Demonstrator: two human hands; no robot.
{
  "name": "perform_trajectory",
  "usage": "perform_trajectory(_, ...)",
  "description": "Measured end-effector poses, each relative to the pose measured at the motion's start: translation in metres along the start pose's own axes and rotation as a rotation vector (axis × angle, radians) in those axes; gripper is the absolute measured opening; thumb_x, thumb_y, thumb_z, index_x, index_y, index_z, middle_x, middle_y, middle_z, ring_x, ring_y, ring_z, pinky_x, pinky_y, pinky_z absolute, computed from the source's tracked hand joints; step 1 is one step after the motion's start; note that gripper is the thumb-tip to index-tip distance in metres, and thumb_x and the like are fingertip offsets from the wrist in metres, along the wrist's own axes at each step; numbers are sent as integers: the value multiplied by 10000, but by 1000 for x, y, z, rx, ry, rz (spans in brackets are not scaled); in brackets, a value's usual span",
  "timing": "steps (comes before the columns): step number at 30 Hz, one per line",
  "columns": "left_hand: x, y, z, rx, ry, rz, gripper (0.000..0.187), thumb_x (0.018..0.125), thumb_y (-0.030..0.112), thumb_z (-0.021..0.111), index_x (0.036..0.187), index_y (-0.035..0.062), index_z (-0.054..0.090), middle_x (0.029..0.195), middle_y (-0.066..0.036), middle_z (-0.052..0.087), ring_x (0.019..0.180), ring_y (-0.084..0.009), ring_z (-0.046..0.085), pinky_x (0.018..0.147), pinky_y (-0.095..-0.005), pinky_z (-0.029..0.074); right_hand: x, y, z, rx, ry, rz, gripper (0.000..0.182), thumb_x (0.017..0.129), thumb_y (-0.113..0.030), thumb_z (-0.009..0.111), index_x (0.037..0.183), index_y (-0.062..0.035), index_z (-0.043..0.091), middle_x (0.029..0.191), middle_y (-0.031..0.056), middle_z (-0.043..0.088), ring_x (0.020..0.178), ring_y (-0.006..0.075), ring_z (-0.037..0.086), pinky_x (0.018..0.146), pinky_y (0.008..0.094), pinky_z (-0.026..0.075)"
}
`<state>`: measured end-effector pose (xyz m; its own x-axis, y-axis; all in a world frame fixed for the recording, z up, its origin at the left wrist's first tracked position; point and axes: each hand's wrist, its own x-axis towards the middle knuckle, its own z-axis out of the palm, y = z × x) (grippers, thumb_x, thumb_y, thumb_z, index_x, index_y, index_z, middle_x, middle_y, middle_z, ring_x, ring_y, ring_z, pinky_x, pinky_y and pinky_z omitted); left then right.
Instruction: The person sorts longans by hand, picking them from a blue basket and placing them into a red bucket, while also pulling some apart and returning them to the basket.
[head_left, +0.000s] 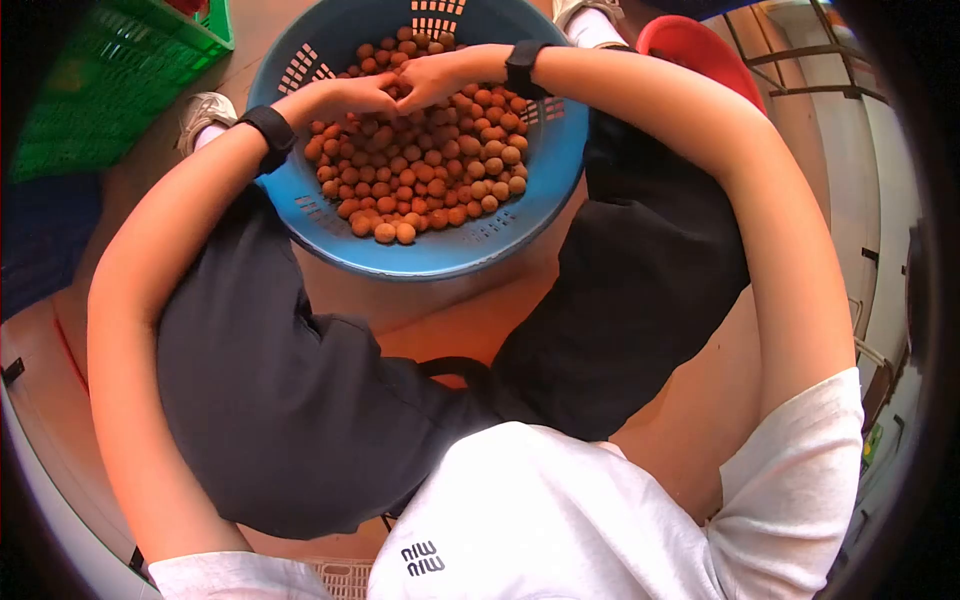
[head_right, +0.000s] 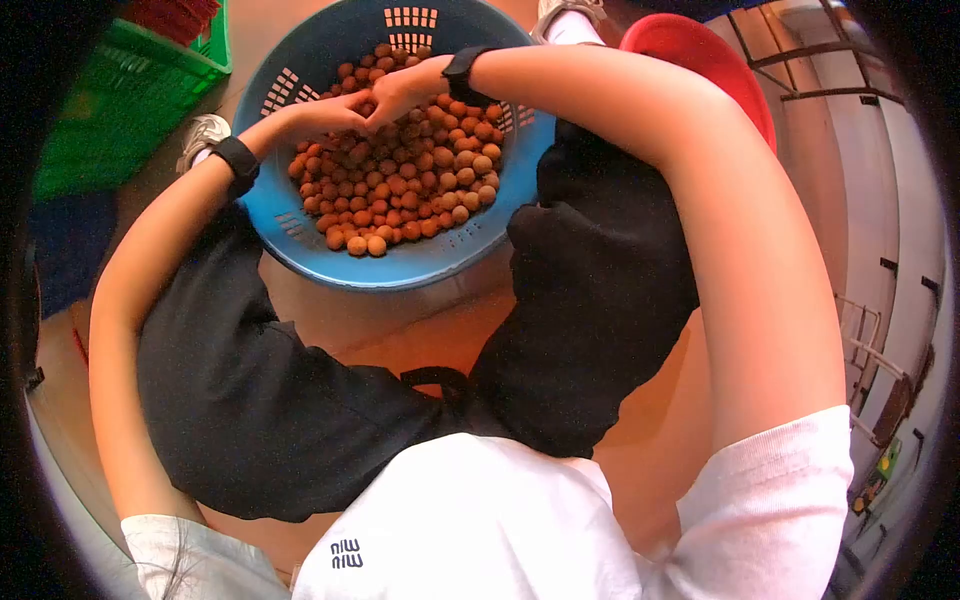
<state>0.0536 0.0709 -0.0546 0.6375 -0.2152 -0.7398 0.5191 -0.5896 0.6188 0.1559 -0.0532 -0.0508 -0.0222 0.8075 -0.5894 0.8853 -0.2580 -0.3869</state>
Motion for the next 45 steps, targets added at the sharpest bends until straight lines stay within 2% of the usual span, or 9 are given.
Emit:
perform_trajectory(5, -8, 2, 1, 163, -113, -63, 511, 774, 344, 468, 1223, 103, 439, 1126, -123, 487, 1090, -256, 435, 864, -445, 418, -9, -24, -5, -138, -230, 121, 536, 791, -522, 417, 1020, -66, 581, 904, 114, 594, 777, 226, 553, 635, 344, 451)
perform_trajectory(16, -22, 38, 38, 399, -465, -185, 466, 801, 410, 436, 1168, 130, 500, 1239, -131, 434, 1110, -283, 455, 841, -435, 461, -30, -49, -18, -142, -751, 248, 378, 753, -499, 509, 944, -207, 654, 1137, 101, 513, 947, 229, 543, 692, 324, 517)
perform_trajectory(21, -16, 36, 39, 261, -510, -384, 491, 772, 375, 510, 1205, 152, 448, 1249, -221, 378, 1009, -340, 511, 795, -376, 506, -37, -55, -14, -177, -687, 356, 474, 701, -613, 530, 900, -210, 681, 1206, 70, 497, 1058, 245, 504, 771, 365, 485)
perform_trajectory(28, 7, 4, 41, 659, -882, 162, 523, 800, 328, 483, 1255, 113, 340, 1313, -206, 266, 1070, -352, 468, 804, -435, 507, -56, -78, -3, -377, -673, 287, 518, 718, -636, 466, 861, -192, 692, 1093, 53, 575, 958, 205, 546, 827, 371, 426)
perform_trajectory(31, -2, 4, 50, 156, -795, -173, 510, 801, 292, 492, 1248, 99, 340, 1306, -197, 275, 1114, -344, 418, 818, -451, 501, -55, -74, 3, -388, -677, 213, 514, 724, -619, 459, 828, -176, 699, 1062, 53, 586, 911, 197, 550, 802, 379, 426)
perform_trajectory(33, -22, 30, 52, -7, -690, -438, 483, 808, 247, 508, 1246, 116, 352, 1359, -201, 193, 1202, -351, 319, 835, -453, 497, -58, -78, -3, -346, -747, 313, 578, 739, -636, 432, 1002, -164, 637, 1191, 88, 504, 1034, 241, 512, 861, 386, 407)
perform_trajectory(38, -20, 28, 51, -49, -805, -429, 523, 788, 290, 503, 1244, 88, 347, 1364, -212, 178, 1234, -334, 259, 873, -471, 458, -50, -82, -3, -347, -966, 397, 670, 774, -618, 408, 1249, -147, 441, 1353, 133, 309, 1183, 301, 396, 936, 448, 364)
perform_trajectory(42, -19, 26, 56, 67, -744, -438, 519, 783, 329, 501, 1232, 99, 380, 1365, -204, 195, 1239, -318, 268, 946, -514, 352, -51, -80, -2, -184, -1072, 562, 686, 776, -553, 488, 1297, -132, 341, 1336, 157, 310, 1079, 325, 472, 852, 453, 440)
perform_trajectory(45, -40, 43, 57, -8, -718, -406, 414, 777, 293, 490, 1129, 78, 463, 1180, -168, 432, 1010, -302, 486, 893, -475, 425, -50, -69, 5, -118, -1098, 656, 712, 754, -527, 549, 1304, -156, 291, 1327, 160, 307, 980, 332, 541, 736, 402, 530)
